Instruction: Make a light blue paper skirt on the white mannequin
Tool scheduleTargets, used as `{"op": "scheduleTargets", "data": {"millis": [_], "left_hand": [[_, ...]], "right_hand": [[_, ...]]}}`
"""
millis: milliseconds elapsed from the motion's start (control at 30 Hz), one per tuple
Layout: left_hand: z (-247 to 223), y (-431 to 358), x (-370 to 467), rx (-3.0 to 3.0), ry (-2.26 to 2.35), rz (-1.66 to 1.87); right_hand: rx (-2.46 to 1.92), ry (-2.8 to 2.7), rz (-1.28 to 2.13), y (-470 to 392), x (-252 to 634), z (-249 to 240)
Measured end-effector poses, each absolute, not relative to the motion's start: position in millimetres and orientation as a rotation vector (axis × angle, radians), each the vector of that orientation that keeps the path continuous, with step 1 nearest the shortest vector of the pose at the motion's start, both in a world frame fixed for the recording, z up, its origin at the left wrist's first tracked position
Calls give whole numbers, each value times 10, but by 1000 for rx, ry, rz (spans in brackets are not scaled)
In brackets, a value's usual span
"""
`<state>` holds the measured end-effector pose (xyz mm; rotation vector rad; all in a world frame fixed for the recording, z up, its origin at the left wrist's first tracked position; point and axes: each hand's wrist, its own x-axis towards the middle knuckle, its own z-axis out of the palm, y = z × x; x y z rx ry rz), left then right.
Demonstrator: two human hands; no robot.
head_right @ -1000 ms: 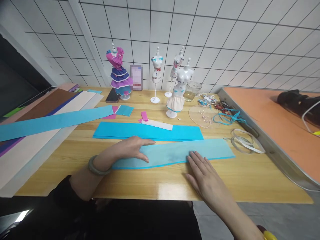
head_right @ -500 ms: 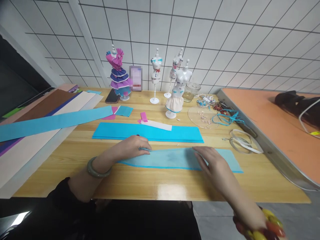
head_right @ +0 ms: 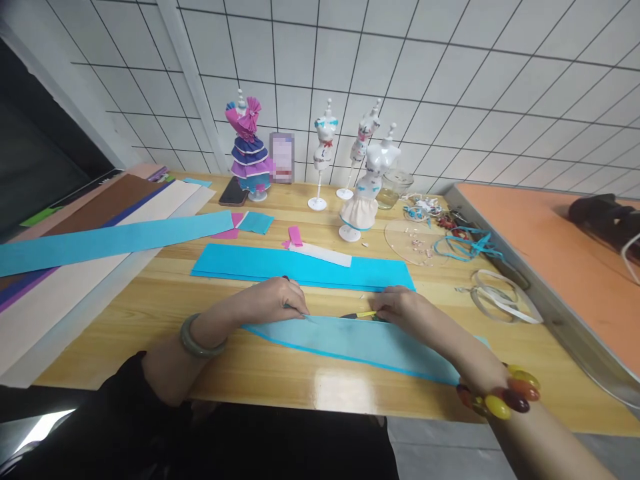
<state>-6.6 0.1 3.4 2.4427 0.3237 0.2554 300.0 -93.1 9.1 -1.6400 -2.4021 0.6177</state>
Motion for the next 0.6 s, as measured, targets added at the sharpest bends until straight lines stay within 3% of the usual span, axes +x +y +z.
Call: {"op": "scheduleTargets", "data": {"millis": [600], "left_hand": [[-18, 44, -80, 2496, 631, 192]], "right_hand": [[-2235, -1910, 9, -1129, 3971, -154]]}}
